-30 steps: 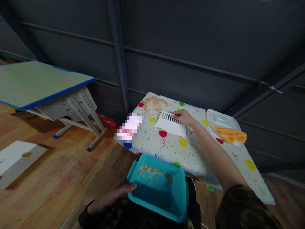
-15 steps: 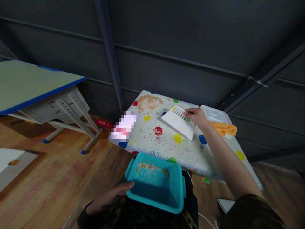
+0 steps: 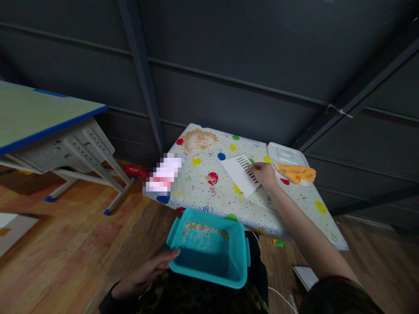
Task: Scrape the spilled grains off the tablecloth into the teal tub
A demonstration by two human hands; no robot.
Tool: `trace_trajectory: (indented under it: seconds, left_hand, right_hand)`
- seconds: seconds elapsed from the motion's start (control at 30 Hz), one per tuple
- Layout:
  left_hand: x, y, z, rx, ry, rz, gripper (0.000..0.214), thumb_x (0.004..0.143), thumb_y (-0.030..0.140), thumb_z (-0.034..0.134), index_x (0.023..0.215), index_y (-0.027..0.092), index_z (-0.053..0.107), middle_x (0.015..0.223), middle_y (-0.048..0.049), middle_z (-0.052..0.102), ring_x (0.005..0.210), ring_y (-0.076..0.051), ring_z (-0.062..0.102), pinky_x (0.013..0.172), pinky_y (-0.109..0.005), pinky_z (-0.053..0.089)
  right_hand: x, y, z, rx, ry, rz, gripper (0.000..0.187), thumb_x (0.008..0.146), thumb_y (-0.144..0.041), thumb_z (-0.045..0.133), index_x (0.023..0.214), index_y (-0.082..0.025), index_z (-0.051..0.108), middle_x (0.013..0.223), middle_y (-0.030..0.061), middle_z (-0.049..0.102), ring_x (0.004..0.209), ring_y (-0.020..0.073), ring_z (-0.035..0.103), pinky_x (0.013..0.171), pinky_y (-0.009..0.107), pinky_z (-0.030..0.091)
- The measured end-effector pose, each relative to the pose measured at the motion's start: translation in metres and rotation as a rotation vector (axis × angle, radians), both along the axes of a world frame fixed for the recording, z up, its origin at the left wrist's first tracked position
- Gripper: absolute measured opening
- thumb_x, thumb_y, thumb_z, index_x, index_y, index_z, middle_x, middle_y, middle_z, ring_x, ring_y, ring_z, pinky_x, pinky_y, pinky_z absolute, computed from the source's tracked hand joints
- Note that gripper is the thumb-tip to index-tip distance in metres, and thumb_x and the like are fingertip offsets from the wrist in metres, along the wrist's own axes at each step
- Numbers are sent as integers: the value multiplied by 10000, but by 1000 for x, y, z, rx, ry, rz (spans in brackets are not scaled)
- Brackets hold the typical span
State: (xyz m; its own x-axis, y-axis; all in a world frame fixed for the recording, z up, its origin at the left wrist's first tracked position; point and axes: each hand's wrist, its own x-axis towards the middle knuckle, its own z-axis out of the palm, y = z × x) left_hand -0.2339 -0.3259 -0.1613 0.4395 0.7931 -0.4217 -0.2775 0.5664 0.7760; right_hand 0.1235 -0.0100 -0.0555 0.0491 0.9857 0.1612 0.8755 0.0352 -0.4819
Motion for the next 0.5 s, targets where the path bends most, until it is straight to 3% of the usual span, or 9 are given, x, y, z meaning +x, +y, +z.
trace_trajectory:
  seconds: [0.1, 0.23, 0.5]
  left_hand:
    - [9, 5, 25, -4, 75, 8, 473, 716, 534, 747, 1135, 313, 741, 1300, -67, 692, 1294, -333, 552, 1199, -526, 209]
    - [19, 14, 49, -157, 15, -3, 435, 828, 561, 610, 1060, 233, 776, 1224, -96, 732, 1287, -332, 561, 1209, -507, 185]
    - [23, 19, 63, -147, -24, 1, 423, 822, 549, 627, 1044, 220, 773, 1150, -86, 763, 1213, -318, 622, 1172, -475, 287]
  right_hand:
    - [-15, 4, -1, -1, 4, 63, 316, 831, -412, 581, 923, -179, 773, 816, 70, 754, 693, 215, 667, 568, 275, 423]
    - [-34, 6, -1, 3, 27, 163, 297, 826, -396, 590, 933, -188, 774, 857, 68, 759, 728, 211, 670, 595, 268, 439]
    - [-62, -1, 1, -13, 77, 293, 296, 820, -414, 610, 913, -189, 779, 810, 48, 748, 713, 213, 667, 617, 280, 467]
